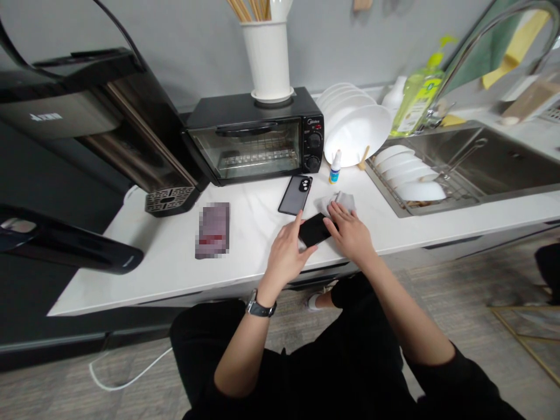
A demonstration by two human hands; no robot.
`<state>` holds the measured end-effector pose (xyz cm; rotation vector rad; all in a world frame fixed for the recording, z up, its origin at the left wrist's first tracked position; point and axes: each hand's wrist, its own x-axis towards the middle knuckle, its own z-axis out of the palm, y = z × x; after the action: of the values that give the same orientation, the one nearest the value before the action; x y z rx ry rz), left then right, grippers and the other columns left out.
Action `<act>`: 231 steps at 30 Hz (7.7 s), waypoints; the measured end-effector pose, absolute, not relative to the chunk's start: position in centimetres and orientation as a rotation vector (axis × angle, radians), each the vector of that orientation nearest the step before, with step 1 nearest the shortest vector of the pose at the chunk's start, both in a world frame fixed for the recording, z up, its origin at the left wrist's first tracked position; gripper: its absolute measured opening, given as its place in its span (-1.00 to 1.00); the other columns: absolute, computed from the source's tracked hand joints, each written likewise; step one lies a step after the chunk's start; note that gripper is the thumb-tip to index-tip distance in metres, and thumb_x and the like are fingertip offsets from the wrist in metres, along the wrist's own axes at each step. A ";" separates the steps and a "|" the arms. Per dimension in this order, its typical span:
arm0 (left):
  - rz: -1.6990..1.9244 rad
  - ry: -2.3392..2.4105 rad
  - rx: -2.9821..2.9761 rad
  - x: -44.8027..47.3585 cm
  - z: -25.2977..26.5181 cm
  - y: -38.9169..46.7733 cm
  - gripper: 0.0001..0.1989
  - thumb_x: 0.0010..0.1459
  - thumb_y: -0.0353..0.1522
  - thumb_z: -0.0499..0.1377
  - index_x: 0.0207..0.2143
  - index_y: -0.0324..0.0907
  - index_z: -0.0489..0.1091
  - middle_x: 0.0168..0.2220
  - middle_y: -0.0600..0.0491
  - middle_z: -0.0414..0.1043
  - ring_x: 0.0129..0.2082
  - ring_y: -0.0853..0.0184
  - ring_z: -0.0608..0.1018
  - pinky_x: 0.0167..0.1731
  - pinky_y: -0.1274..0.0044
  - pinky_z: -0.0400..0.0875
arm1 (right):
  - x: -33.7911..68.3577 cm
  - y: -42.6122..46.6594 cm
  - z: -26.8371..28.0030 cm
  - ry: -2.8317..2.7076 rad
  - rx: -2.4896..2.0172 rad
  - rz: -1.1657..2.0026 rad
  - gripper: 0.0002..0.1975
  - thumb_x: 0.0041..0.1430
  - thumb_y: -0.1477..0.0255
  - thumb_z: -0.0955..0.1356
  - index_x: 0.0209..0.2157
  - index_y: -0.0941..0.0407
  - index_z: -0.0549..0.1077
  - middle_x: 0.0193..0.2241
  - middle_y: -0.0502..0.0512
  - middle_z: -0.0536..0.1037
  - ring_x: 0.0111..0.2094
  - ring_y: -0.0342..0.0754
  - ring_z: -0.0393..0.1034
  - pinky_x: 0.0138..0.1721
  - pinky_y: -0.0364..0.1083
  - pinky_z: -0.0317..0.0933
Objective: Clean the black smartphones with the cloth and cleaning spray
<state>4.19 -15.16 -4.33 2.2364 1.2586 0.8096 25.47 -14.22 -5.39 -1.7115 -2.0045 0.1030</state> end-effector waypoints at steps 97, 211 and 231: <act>0.817 1.271 2.258 4.2 -4.5 -15.3 -0.09 0.26 -0.34 0.30 0.50 -0.07 -0.14 0.33 -0.16 0.34 0.29 0.03 0.41 0.27 0.12 0.36 | 22.9 -19.1 -4.8 -2.110 -1.477 0.300 -0.49 0.54 0.28 0.11 0.36 0.14 0.33 0.37 0.17 0.32 0.43 0.07 0.15 0.44 0.25 0.04; 0.867 1.301 2.304 4.4 -4.7 -15.4 -0.04 0.25 -0.31 0.33 0.50 -0.08 -0.17 0.45 -0.16 0.14 0.40 0.06 0.30 0.36 0.19 0.26 | 23.0 -13.4 -5.1 -2.022 -1.712 0.081 -0.43 0.52 0.27 0.14 0.33 0.34 0.34 0.34 0.42 0.33 0.41 0.24 0.18 0.41 0.28 0.06; 0.861 1.315 2.326 4.5 -4.6 -15.3 -0.09 0.26 -0.27 0.33 0.49 -0.07 -0.12 0.44 -0.14 0.18 0.38 0.06 0.31 0.36 0.19 0.26 | 25.5 -13.7 -5.2 -1.999 -1.710 0.114 -0.45 0.52 0.28 0.11 0.35 0.23 0.33 0.35 0.29 0.34 0.41 0.17 0.18 0.41 0.29 0.07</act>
<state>4.50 -15.32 -4.65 2.3256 1.3151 0.8612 25.51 -13.71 -5.17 -1.7099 -1.9990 0.1135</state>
